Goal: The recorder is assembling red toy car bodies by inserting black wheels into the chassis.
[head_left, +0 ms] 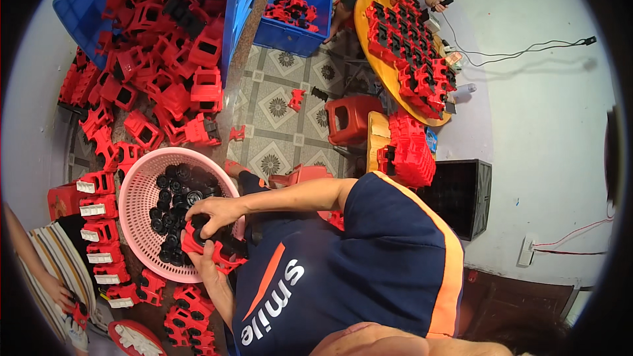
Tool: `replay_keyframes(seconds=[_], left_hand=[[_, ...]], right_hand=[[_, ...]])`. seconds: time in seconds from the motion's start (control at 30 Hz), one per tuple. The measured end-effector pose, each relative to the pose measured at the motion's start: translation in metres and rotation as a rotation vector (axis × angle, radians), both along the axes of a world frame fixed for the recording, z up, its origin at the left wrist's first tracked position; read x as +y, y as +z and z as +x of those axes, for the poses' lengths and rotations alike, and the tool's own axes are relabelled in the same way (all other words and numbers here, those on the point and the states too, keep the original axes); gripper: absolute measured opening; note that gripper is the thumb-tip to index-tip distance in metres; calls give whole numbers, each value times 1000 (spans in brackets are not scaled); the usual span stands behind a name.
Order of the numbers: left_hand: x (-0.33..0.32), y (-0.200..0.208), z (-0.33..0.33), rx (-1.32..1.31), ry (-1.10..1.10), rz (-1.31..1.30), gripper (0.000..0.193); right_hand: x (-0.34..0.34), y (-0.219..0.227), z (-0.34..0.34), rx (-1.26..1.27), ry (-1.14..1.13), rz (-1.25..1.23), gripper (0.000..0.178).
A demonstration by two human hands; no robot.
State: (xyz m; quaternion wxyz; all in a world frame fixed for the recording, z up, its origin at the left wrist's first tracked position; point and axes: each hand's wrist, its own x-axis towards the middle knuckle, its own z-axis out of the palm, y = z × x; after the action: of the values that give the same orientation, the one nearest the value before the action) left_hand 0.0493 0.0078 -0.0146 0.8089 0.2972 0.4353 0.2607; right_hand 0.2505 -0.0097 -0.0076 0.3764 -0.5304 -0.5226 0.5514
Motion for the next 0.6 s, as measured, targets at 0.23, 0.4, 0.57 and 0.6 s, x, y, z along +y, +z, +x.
replay_keyframes(seconds=[0.23, 0.4, 0.57, 0.6], left_hand=[[3, -1, -8, 0, 138, -61, 77], [-3, -9, -34, 80, 471, -244, 50], [-16, -9, -48, 42, 862, -245, 44], [-16, -8, -49, 29, 894, -239, 44]], right_hand=[[23, -30, -13, 67, 143, -67, 63], [94, -79, -11, -102, 172, -171, 49], [176, -162, -56, -838, 241, 194, 39], [184, -166, -65, -930, 309, 109, 42]])
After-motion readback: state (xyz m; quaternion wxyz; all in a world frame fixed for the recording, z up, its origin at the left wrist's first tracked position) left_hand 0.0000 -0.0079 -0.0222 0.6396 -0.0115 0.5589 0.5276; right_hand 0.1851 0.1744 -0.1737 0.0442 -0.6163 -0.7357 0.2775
